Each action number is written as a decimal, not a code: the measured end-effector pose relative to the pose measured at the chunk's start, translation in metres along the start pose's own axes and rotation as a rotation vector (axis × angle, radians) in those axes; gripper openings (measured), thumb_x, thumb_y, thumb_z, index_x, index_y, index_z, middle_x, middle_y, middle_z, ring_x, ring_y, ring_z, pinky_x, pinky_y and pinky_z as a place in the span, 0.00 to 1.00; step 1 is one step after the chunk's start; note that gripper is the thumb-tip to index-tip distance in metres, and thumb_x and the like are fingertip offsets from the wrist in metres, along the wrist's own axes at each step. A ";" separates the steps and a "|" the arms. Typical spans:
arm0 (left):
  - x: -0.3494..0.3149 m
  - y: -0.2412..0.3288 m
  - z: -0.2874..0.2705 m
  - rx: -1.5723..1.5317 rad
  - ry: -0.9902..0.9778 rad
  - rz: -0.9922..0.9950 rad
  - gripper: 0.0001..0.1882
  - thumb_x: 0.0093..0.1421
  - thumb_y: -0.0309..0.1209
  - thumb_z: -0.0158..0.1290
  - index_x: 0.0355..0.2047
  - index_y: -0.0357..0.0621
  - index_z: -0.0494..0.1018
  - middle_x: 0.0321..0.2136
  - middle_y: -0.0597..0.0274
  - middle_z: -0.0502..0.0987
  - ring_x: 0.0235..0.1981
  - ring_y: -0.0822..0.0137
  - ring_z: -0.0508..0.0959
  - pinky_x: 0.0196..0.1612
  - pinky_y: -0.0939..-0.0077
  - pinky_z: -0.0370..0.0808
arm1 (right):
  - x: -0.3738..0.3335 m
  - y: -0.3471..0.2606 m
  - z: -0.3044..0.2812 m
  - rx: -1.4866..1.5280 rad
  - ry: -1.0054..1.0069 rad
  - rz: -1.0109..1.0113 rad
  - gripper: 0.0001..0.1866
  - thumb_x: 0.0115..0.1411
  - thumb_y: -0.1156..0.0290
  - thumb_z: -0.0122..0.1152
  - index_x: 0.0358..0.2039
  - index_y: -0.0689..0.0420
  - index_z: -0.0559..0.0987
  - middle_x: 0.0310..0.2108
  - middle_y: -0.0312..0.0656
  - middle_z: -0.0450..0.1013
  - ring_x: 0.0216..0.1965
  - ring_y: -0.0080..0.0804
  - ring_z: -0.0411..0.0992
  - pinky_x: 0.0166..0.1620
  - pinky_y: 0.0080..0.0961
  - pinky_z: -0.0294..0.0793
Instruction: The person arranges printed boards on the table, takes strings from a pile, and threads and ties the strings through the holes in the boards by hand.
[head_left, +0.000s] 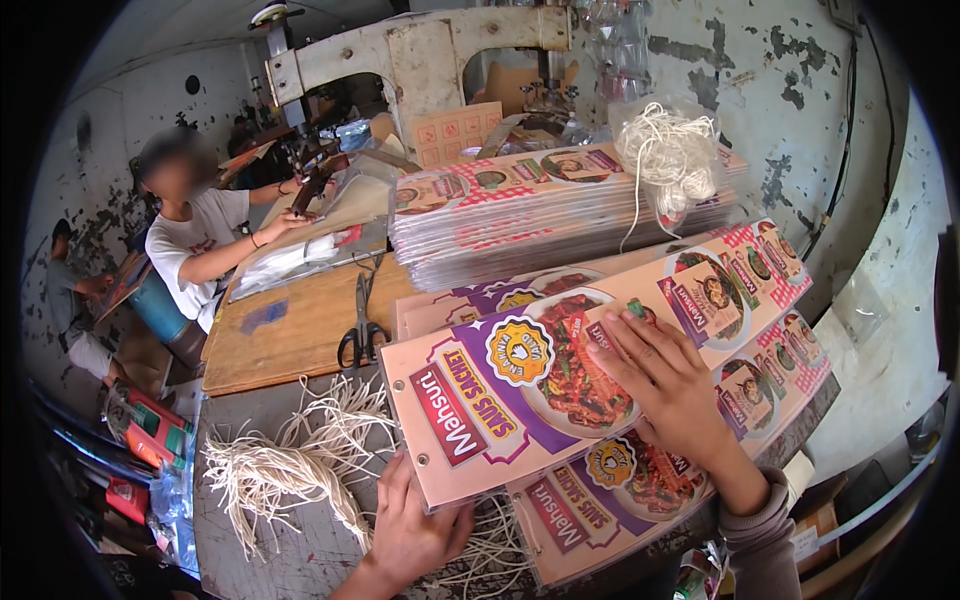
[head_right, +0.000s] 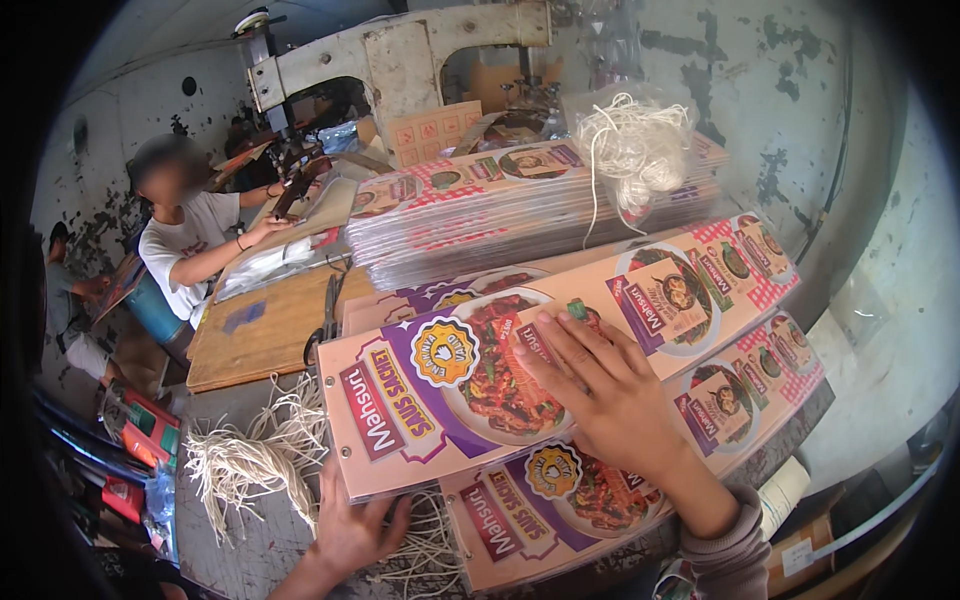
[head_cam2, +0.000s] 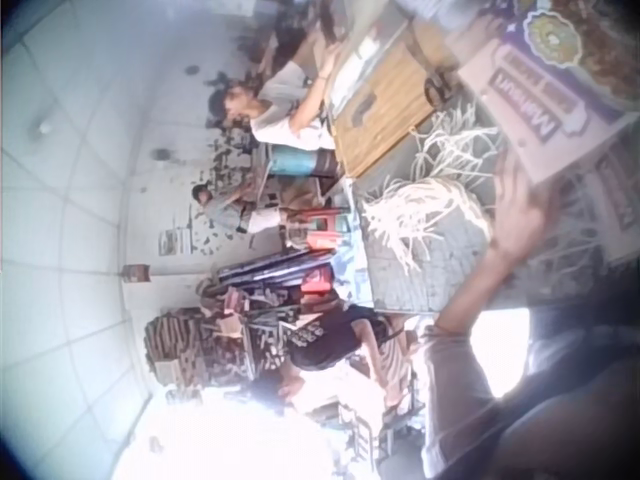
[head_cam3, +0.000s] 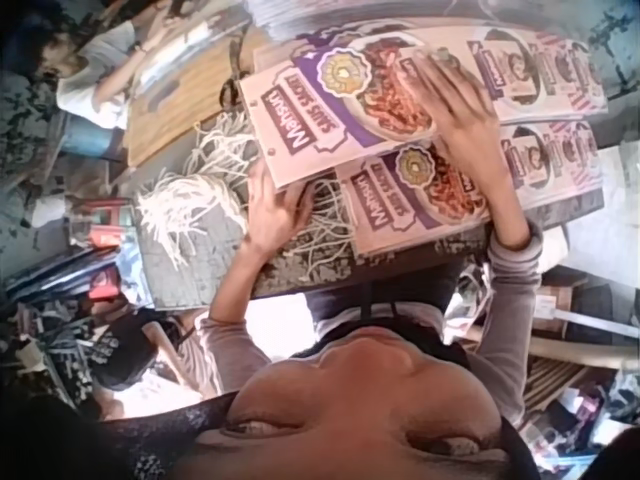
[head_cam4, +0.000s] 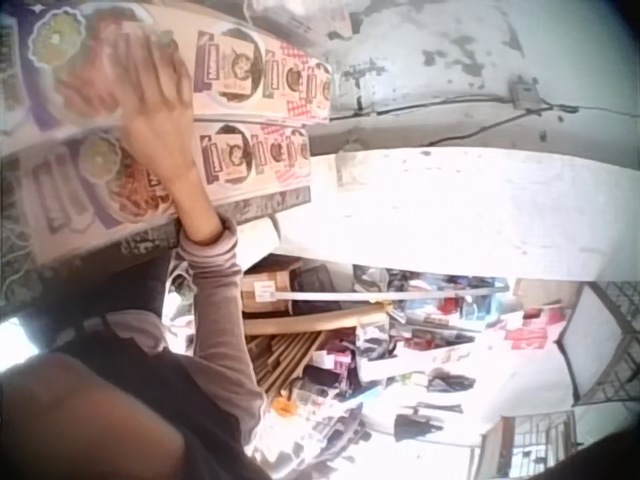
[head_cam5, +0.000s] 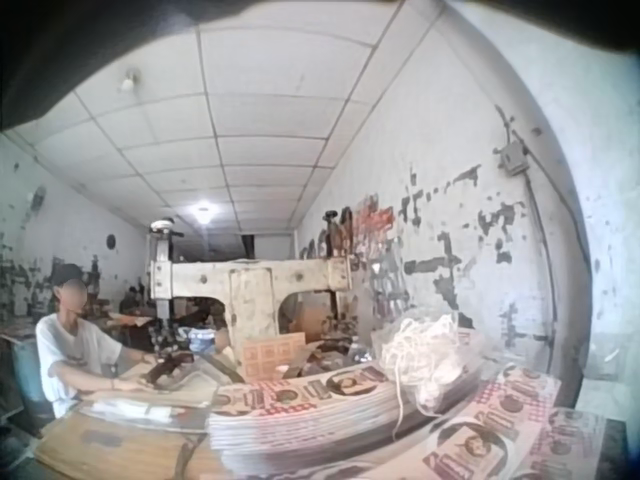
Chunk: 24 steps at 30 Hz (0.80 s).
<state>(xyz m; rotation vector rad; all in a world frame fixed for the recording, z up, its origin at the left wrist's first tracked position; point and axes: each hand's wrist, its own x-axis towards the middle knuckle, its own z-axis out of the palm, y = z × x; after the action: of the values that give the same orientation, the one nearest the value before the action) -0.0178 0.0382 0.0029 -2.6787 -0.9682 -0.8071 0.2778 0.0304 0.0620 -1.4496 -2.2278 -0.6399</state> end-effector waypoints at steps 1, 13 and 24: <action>0.000 0.000 -0.001 0.003 -0.006 -0.007 0.17 0.46 0.31 0.58 0.39 0.45 0.74 0.46 0.44 0.64 0.51 0.45 0.62 0.54 0.47 0.61 | 0.000 0.000 0.000 0.006 -0.009 0.002 0.39 0.35 0.78 0.57 0.54 0.51 0.68 0.58 0.42 0.60 0.59 0.36 0.59 0.59 0.40 0.56; 0.002 0.003 -0.002 -0.006 -0.025 -0.022 0.18 0.47 0.32 0.57 0.40 0.45 0.74 0.46 0.42 0.65 0.52 0.45 0.62 0.54 0.47 0.61 | 0.000 0.000 0.000 0.000 -0.002 0.001 0.40 0.34 0.78 0.59 0.54 0.51 0.68 0.58 0.42 0.60 0.59 0.36 0.58 0.60 0.39 0.55; 0.002 0.002 -0.001 -0.006 -0.024 -0.014 0.18 0.46 0.32 0.58 0.39 0.46 0.74 0.46 0.43 0.64 0.52 0.45 0.62 0.53 0.46 0.62 | -0.001 0.001 0.000 0.003 -0.018 0.003 0.40 0.33 0.77 0.61 0.55 0.50 0.68 0.59 0.42 0.59 0.60 0.36 0.57 0.60 0.40 0.55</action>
<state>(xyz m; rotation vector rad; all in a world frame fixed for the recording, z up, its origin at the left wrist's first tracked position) -0.0156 0.0373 0.0043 -2.6958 -0.9930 -0.7832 0.2798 0.0298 0.0615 -1.4621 -2.2393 -0.6245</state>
